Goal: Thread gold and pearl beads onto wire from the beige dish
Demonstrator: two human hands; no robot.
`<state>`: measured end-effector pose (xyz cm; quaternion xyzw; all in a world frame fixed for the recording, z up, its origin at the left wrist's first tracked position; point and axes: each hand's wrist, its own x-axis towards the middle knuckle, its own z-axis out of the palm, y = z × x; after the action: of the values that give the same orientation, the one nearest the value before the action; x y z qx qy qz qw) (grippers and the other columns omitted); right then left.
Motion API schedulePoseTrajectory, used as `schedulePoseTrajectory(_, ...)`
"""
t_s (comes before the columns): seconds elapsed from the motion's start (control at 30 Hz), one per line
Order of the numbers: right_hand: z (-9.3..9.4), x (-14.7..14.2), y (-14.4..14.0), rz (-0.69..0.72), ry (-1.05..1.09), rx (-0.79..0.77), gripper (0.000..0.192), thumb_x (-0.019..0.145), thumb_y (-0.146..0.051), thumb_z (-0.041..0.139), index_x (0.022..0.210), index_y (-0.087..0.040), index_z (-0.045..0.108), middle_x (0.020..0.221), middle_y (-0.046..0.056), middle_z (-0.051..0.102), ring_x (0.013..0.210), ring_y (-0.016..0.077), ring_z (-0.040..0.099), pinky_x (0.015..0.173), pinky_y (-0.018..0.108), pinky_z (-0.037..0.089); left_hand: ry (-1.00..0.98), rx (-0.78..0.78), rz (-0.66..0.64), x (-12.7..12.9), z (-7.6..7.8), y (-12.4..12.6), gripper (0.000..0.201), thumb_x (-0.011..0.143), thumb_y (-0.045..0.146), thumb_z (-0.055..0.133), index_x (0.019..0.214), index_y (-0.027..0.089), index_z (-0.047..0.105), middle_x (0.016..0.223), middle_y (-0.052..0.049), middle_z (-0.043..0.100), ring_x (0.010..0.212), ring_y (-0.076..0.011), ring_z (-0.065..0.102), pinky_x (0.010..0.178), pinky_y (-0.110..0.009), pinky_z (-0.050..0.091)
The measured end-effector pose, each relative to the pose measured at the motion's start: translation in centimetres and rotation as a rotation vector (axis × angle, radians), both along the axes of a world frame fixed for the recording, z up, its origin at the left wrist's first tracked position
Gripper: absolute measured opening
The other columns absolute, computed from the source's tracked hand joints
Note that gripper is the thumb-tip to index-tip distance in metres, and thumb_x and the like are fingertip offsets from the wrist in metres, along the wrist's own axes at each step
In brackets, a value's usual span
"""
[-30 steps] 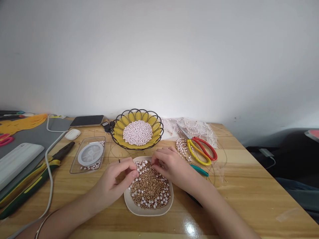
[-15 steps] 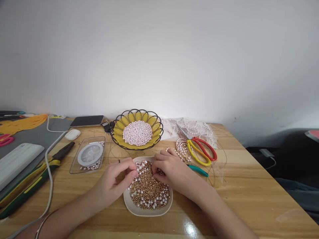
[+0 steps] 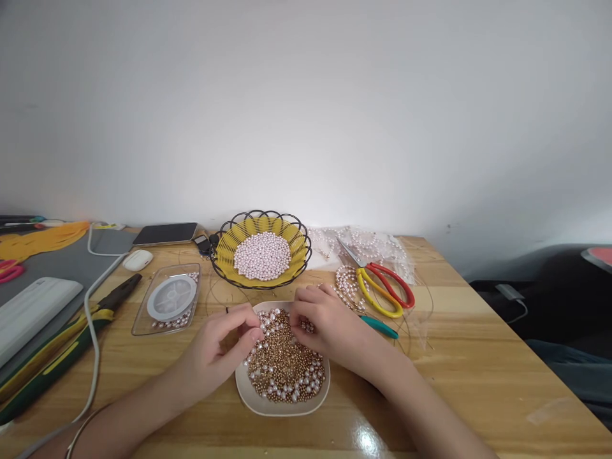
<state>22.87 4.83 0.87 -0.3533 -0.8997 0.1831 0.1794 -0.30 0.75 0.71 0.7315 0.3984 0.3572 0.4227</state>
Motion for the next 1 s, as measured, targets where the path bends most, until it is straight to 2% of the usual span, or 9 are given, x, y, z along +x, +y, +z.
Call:
schedulePoseTrajectory(0.13, 0.7, 0.1, 0.0, -0.068, 0.314, -0.049, 0.013, 0.092, -0.013, 0.056, 0.084, -0.022, 0.060, 0.088, 0.005, 0.068, 0.084, 0.0217, 0.064, 0.076, 0.036, 0.049, -0.007, -0.016, -0.009, 0.0, -0.1, 0.0, 0.019, 0.098, 0.018, 0.050, 0.079, 0.019, 0.053, 0.072, 0.002, 0.051, 0.067, -0.0134, 0.052, 0.059, -0.023, 0.037)
schedulePoseTrajectory(0.23, 0.7, 0.1, 0.0, -0.172, 0.584, -0.197, 0.012, 0.092, -0.017, 0.063, 0.081, -0.023, 0.061, 0.080, 0.002, 0.068, 0.076, 0.0188, 0.065, 0.070, 0.032, 0.051, -0.004, -0.013, -0.014, -0.1, -0.1, 0.1, 0.019, 0.098, 0.018, 0.050, 0.080, 0.019, 0.054, 0.074, 0.002, 0.052, 0.068, -0.0136, 0.052, 0.061, -0.024, 0.038)
schedulePoseTrajectory(0.37, 0.4, 0.1, 0.2, -0.237, 0.851, -0.411, 0.008, 0.088, -0.024, 0.075, 0.084, -0.022, 0.069, 0.081, 0.002, 0.070, 0.076, 0.0166, 0.066, 0.071, 0.029, 0.055, -0.004, -0.002, -0.013, -0.1, 0.0, 0.0, 0.019, 0.098, 0.018, 0.050, 0.079, 0.019, 0.054, 0.073, 0.002, 0.053, 0.068, -0.0135, 0.052, 0.061, -0.024, 0.038)
schedulePoseTrajectory(0.47, 0.1, 0.1, 0.4, -0.251, 0.947, -0.565, 0.011, 0.081, -0.027, 0.084, 0.084, -0.022, 0.074, 0.080, 0.002, 0.071, 0.073, 0.0151, 0.066, 0.069, 0.027, 0.056, -0.002, 0.011, -0.010, -0.1, 0.0, -0.1, 0.020, 0.098, 0.017, 0.050, 0.078, 0.019, 0.054, 0.072, 0.002, 0.053, 0.068, -0.0136, 0.052, 0.063, -0.024, 0.038)
schedulePoseTrajectory(0.63, 0.0, -0.2, 0.3, -0.296, 1.115, -0.771, 0.022, 0.068, -0.037, 0.094, 0.073, -0.023, 0.078, 0.070, 0.000, 0.070, 0.060, 0.0119, 0.062, 0.057, 0.023, 0.055, 0.002, 0.003, -0.015, -0.1, -0.1, 0.0, 0.019, 0.097, 0.018, 0.051, 0.078, 0.018, 0.055, 0.072, 0.001, 0.054, 0.067, -0.0133, 0.053, 0.062, -0.024, 0.038)
schedulePoseTrajectory(0.8, 0.0, -0.4, 0.3, -0.307, 1.170, -0.961, 0.020, 0.068, -0.037, 0.094, 0.077, -0.024, 0.082, 0.069, -0.001, 0.071, 0.057, 0.0082, 0.062, 0.059, 0.017, 0.057, 0.001, 0.005, -0.021, -0.1, -0.1, 0.0, 0.018, 0.096, 0.017, 0.051, 0.078, 0.019, 0.055, 0.071, 0.001, 0.054, 0.067, -0.0133, 0.053, 0.060, -0.024, 0.038)
schedulePoseTrajectory(1.0, -0.4, -0.1, 0.5, -0.317, 1.214, -1.076, 0.020, 0.069, -0.033, 0.094, 0.081, -0.023, 0.081, 0.072, -0.002, 0.070, 0.059, 0.0069, 0.063, 0.062, 0.015, 0.059, 0.006, 0.024, -0.016, -0.1, -0.2, 0.0, 0.016, 0.095, 0.016, 0.051, 0.080, 0.019, 0.056, 0.072, 0.001, 0.055, 0.067, -0.0139, 0.054, 0.061, -0.025, 0.039)
